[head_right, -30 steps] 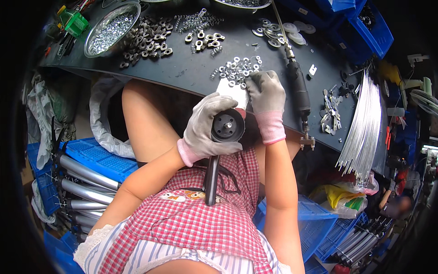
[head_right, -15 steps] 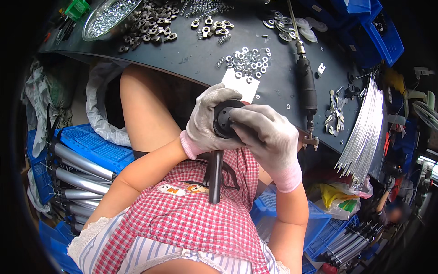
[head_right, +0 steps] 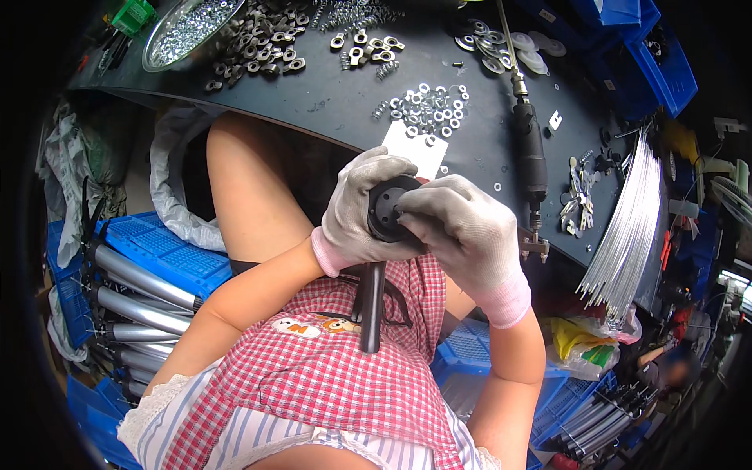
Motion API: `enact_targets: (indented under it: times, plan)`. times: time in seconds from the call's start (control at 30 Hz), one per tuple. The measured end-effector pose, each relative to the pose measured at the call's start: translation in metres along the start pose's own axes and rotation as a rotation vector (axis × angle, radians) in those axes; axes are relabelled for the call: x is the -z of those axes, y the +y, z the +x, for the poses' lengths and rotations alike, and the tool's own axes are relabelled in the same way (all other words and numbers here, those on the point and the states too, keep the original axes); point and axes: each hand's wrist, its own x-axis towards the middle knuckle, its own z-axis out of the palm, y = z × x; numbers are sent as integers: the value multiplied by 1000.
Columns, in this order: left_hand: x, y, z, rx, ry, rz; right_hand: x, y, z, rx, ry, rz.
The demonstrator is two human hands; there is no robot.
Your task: The person assembles components of a mechanical hardware device by hand, fitting washers, springs, pistons, and metal plates into a metal cylinder, then securing them with a pneumatic screwdriver, pliers, and a manual clamping tool.
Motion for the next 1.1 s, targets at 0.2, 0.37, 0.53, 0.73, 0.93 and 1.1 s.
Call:
enact_targets:
  times: [0.2, 0.37, 0.53, 0.73, 0.93, 1.1]
  plan:
    - [5, 11, 4, -42, 20, 98, -8, -1, 3, -392, -23, 359]
    - [4, 0, 1, -7, -39, 12, -7, 2, 0, -283, -43, 302]
    - [3, 4, 6, -3, -50, -30, -9, 0, -5, -33, 49, 34]
    - [4, 1, 1, 18, -63, -34, -5, 8, 2, -172, -68, 260]
    - [3, 1, 0, 50, -54, -14, -2, 14, 8, -3, -79, 125]
    - [6, 3, 0, 24, -38, -6, -10, 0, -1, -206, -11, 33]
